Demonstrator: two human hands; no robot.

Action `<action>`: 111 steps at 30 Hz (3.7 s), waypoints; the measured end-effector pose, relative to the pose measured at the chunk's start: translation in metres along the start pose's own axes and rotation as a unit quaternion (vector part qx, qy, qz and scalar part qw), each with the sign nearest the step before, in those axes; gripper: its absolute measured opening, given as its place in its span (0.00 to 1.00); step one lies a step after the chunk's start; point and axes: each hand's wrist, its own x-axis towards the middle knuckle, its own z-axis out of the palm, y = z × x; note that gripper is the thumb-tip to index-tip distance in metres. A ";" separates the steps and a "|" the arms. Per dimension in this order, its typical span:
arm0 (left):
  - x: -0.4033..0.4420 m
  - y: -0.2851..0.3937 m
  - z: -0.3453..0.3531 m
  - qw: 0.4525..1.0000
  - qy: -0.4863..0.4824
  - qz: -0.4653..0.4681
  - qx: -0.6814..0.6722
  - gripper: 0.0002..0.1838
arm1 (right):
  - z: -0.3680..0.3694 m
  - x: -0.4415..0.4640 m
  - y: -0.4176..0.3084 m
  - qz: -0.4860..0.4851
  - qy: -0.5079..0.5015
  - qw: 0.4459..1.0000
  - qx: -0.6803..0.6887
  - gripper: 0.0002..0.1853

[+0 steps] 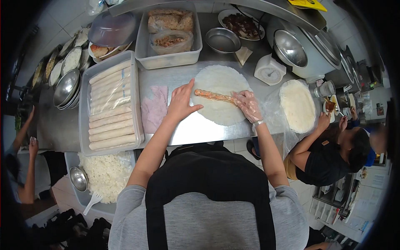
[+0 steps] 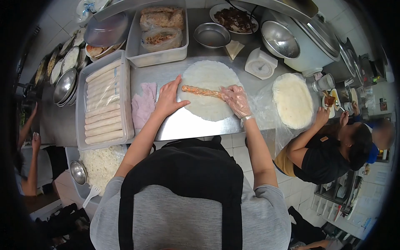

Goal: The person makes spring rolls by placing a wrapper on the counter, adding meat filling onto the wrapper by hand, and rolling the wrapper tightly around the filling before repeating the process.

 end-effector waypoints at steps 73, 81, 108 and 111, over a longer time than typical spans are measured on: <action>0.001 0.006 0.001 0.999 -0.006 -0.033 0.017 0.62 | -0.024 -0.025 0.020 0.052 0.060 0.997 0.006 0.26; 0.001 0.006 0.000 1.000 0.001 -0.025 0.015 0.61 | -0.022 -0.001 -0.011 -0.016 0.045 0.995 -0.089 0.25; -0.002 -0.001 0.000 1.000 0.000 -0.006 -0.004 0.60 | 0.061 0.082 -0.096 -0.056 -0.084 0.981 -0.163 0.13; -0.002 -0.001 0.002 1.000 0.015 0.015 -0.017 0.60 | 0.070 0.084 -0.100 -0.057 -0.066 0.984 -0.157 0.13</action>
